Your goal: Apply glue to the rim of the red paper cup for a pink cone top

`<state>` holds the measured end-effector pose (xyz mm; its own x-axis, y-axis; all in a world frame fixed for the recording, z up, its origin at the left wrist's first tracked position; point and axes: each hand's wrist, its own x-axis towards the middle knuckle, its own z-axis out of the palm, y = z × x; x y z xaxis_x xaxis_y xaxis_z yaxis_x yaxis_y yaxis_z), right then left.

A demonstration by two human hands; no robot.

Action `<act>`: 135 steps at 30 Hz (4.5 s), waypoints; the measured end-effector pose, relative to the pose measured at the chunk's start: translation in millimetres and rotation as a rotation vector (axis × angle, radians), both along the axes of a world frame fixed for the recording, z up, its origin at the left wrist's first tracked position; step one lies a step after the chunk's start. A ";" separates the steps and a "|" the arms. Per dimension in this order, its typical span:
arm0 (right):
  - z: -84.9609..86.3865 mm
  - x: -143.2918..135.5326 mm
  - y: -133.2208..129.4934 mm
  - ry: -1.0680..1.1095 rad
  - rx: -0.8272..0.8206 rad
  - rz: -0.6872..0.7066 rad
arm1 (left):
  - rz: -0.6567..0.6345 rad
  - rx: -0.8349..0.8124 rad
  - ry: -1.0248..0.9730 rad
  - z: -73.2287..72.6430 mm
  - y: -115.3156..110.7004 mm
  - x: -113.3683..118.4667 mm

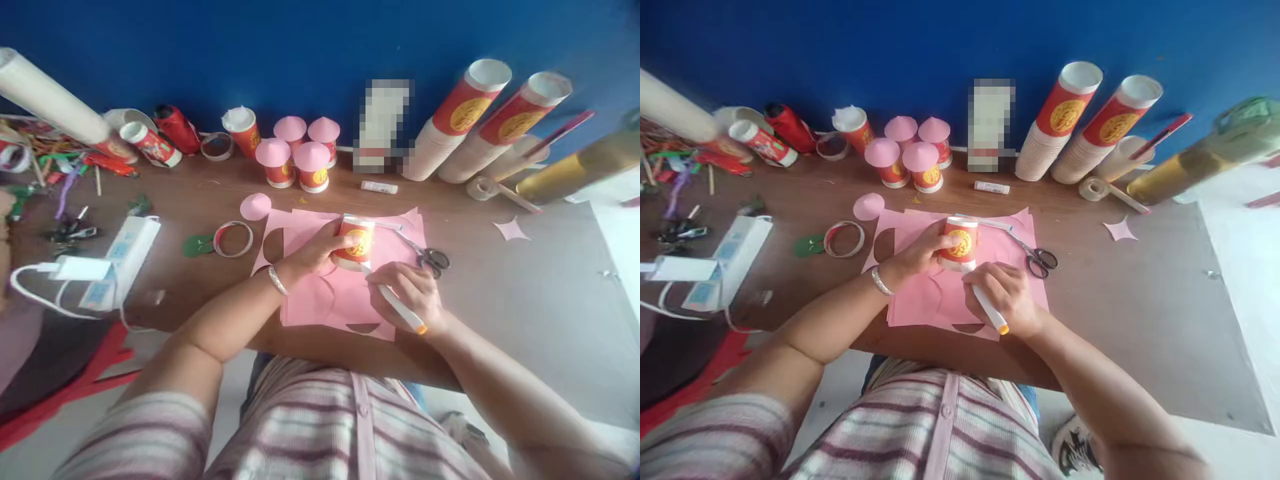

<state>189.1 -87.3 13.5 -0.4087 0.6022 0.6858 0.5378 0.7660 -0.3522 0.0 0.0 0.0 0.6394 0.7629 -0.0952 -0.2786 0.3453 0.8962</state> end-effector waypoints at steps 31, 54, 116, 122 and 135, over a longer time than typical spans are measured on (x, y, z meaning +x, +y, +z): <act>-1.3 -2.3 -1.3 -0.042 -0.057 -0.007 | -0.031 -0.045 -0.053 0.0 -1.4 -0.6; 5.4 -2.7 1.5 0.013 0.075 -0.091 | 0.068 -0.037 -0.066 -1.0 -0.1 -1.5; 4.0 -1.4 1.2 0.002 0.021 -0.015 | 0.026 -0.043 -0.022 1.0 -0.5 0.8; 2.8 -1.6 0.1 -0.020 0.008 -0.041 | 0.026 -0.047 -0.020 -5.0 1.1 1.0; 4.1 -3.1 -0.1 -0.041 0.024 -0.050 | 0.010 -0.051 -0.022 -4.1 1.1 -0.2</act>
